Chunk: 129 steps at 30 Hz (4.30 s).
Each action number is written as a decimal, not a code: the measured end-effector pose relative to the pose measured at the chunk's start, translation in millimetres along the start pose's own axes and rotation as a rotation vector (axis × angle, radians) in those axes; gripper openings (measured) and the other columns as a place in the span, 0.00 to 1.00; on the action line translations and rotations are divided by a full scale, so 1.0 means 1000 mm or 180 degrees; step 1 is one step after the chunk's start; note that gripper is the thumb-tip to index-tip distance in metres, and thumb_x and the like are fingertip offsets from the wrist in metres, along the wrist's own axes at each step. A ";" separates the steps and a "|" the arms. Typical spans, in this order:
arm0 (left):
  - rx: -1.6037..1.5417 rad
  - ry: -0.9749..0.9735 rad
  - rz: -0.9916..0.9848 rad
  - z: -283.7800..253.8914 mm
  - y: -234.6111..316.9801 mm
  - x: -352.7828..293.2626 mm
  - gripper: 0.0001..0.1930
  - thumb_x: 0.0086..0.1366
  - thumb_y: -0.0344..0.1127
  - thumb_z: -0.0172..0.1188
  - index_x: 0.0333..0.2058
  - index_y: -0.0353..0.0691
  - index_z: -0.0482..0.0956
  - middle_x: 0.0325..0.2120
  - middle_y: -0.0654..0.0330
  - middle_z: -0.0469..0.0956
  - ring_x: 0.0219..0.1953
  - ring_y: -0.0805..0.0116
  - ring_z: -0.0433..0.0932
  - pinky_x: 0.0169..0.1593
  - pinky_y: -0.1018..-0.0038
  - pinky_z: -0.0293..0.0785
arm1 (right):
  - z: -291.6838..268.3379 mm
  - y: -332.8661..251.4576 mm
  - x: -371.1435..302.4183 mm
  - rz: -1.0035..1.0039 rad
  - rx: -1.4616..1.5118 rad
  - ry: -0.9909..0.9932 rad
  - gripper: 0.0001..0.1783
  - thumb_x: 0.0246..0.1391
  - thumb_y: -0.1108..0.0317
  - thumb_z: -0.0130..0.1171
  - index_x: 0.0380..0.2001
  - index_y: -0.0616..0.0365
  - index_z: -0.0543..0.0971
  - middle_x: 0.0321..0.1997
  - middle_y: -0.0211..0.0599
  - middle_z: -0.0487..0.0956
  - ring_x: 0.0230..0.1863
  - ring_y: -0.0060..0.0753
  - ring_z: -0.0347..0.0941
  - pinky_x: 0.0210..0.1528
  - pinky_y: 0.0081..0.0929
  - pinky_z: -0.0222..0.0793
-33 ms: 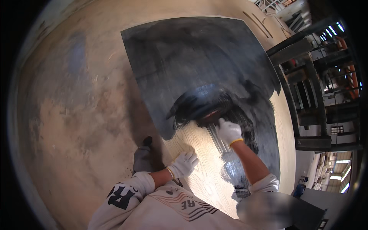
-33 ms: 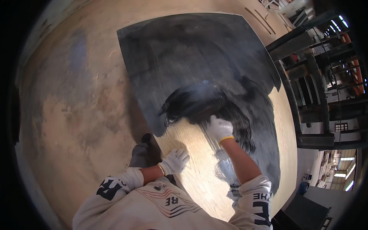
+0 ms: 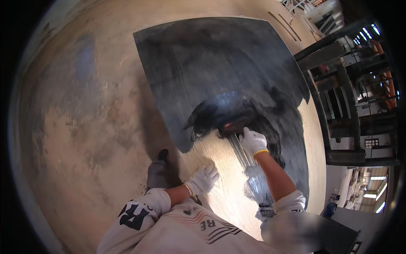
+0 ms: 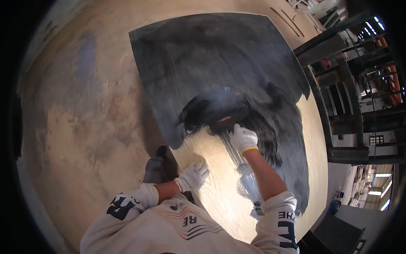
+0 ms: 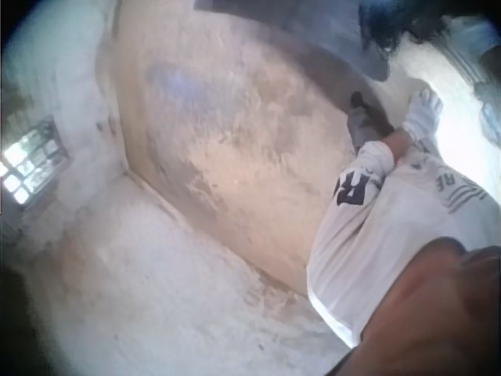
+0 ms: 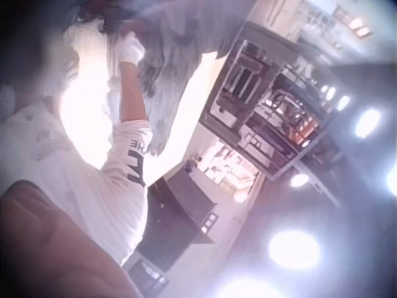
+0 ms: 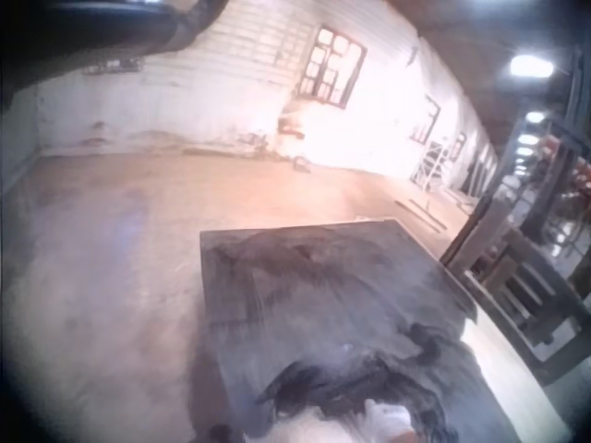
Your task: The person applies black paint to a large wooden board using a brush. They repeatedly dip the brush into a paint container and spread the paint across the surface in broad strokes, gradually covering more of the board.
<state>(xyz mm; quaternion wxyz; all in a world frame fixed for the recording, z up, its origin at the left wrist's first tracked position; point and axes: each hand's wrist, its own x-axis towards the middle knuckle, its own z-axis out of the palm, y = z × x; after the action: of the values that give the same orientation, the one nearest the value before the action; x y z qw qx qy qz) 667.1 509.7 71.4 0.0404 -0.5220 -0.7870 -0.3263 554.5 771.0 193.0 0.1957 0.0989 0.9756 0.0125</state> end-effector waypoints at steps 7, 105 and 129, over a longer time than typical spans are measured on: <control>0.0120 0.0094 -0.0077 0.003 -0.004 -0.002 0.16 0.55 0.43 0.63 0.41 0.44 0.80 0.42 0.61 0.75 0.47 0.61 0.71 0.45 0.62 0.69 | -0.008 -0.046 -0.020 -0.0140 -0.0199 -0.0370 0.20 0.66 0.51 0.57 0.51 0.55 0.80 0.38 0.53 0.88 0.41 0.57 0.86 0.47 0.54 0.80; 0.1868 -0.2928 -0.0521 -0.021 0.123 0.166 0.23 0.79 0.44 0.40 0.60 0.43 0.80 0.51 0.42 0.86 0.56 0.43 0.84 0.58 0.50 0.80 | 0.255 -0.101 -0.579 0.2678 0.7415 0.2075 0.24 0.71 0.63 0.59 0.63 0.66 0.79 0.42 0.46 0.88 0.35 0.32 0.84 0.37 0.28 0.80; 0.1373 -0.2501 0.0387 0.099 0.329 0.110 0.21 0.73 0.39 0.52 0.61 0.48 0.79 0.33 0.43 0.86 0.37 0.39 0.85 0.45 0.44 0.79 | 0.495 0.037 -0.828 0.4145 0.6880 0.1476 0.23 0.67 0.65 0.56 0.60 0.66 0.81 0.39 0.48 0.88 0.31 0.37 0.84 0.30 0.33 0.81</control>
<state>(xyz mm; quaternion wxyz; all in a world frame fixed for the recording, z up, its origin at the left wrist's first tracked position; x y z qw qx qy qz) 923.6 732.0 193.6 -0.1343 -0.6312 -0.7606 0.0711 1499.6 636.3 52.8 -0.1995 0.6588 0.2730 -0.6721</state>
